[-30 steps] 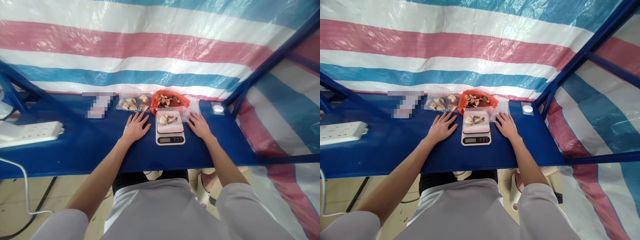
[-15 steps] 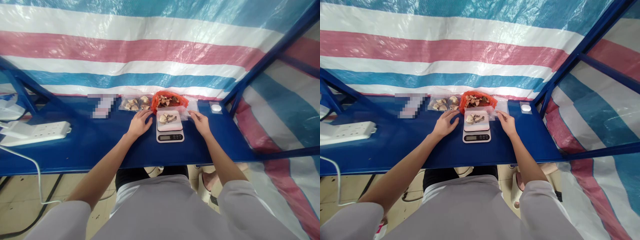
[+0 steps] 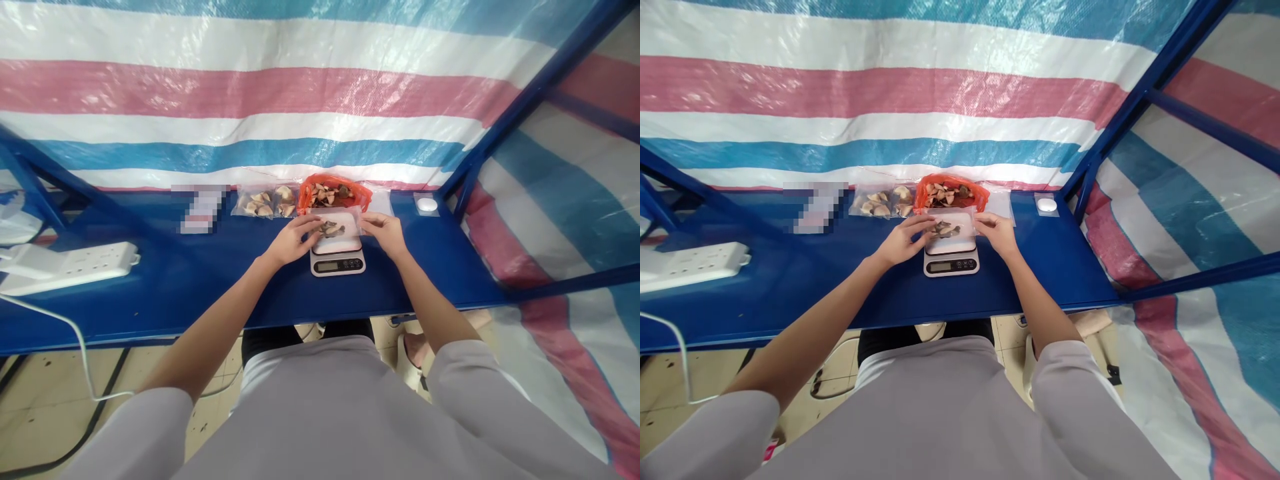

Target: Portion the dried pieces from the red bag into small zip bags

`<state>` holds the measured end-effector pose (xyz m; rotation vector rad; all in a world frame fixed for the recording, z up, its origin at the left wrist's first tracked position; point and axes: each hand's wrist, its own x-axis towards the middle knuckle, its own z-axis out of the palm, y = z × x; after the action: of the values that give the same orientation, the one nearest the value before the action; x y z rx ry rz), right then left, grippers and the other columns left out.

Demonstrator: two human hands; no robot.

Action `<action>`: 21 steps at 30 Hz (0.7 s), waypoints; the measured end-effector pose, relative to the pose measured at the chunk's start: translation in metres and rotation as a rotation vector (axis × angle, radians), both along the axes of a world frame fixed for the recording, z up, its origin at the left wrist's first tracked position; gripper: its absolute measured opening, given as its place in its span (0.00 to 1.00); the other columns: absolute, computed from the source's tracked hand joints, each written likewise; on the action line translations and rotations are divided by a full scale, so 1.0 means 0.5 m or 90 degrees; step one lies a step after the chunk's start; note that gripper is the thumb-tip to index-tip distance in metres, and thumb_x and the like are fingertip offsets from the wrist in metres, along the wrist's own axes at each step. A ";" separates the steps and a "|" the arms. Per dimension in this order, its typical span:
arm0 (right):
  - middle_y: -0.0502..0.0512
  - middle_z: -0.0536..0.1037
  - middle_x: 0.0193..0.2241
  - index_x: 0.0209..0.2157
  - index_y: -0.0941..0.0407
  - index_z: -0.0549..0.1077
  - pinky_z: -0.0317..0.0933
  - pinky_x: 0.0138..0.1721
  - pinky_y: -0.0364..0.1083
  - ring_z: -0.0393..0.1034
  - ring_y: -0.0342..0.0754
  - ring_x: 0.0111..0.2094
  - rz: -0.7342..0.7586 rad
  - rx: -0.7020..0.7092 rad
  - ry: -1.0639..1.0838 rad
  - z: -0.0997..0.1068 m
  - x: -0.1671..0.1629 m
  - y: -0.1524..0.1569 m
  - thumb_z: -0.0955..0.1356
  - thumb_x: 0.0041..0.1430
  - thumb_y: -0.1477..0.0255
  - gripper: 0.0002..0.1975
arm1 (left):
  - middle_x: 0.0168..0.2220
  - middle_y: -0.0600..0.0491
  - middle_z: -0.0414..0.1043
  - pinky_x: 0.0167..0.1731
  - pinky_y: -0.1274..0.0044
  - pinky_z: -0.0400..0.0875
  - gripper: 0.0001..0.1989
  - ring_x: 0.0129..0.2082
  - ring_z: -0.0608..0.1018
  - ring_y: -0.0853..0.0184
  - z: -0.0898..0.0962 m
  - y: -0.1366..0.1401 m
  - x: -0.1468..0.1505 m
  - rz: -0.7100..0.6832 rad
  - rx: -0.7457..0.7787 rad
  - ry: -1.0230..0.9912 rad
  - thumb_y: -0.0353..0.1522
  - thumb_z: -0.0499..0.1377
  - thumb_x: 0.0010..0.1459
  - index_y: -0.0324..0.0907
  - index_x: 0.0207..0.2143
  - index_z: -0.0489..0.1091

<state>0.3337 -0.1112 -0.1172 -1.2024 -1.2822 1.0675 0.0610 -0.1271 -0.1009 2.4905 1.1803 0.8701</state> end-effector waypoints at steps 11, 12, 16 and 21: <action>0.54 0.84 0.38 0.36 0.55 0.83 0.73 0.46 0.51 0.79 0.52 0.38 0.091 0.176 -0.204 0.089 -0.015 -0.002 0.74 0.52 0.60 0.14 | 0.48 0.43 0.79 0.54 0.66 0.71 0.22 0.47 0.80 0.57 0.024 0.028 0.005 0.040 -0.018 -0.136 0.44 0.54 0.63 0.38 0.49 0.76; 0.54 0.84 0.38 0.37 0.55 0.83 0.73 0.47 0.51 0.79 0.52 0.38 0.103 0.195 -0.224 0.102 -0.019 -0.002 0.73 0.53 0.61 0.13 | 0.47 0.43 0.79 0.53 0.66 0.71 0.22 0.47 0.80 0.57 0.030 0.035 0.008 0.044 -0.026 -0.162 0.44 0.55 0.63 0.38 0.49 0.76; 0.53 0.85 0.39 0.38 0.52 0.84 0.72 0.46 0.50 0.80 0.53 0.40 0.147 0.253 -0.266 0.148 -0.040 0.007 0.72 0.58 0.64 0.10 | 0.51 0.43 0.78 0.55 0.67 0.69 0.25 0.52 0.78 0.55 0.056 0.061 0.029 0.051 -0.133 -0.297 0.47 0.58 0.60 0.39 0.50 0.76; 0.51 0.85 0.39 0.37 0.51 0.84 0.71 0.46 0.49 0.80 0.53 0.41 0.189 0.296 -0.245 0.184 -0.053 0.032 0.71 0.58 0.65 0.09 | 0.50 0.44 0.78 0.50 0.68 0.72 0.29 0.48 0.79 0.56 0.083 0.090 0.055 0.041 -0.281 -0.489 0.52 0.65 0.52 0.39 0.47 0.78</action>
<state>0.3074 -0.0952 -0.0250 -0.8986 -1.9312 0.6938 0.0883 -0.0823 -0.0597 1.5453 1.0194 1.2557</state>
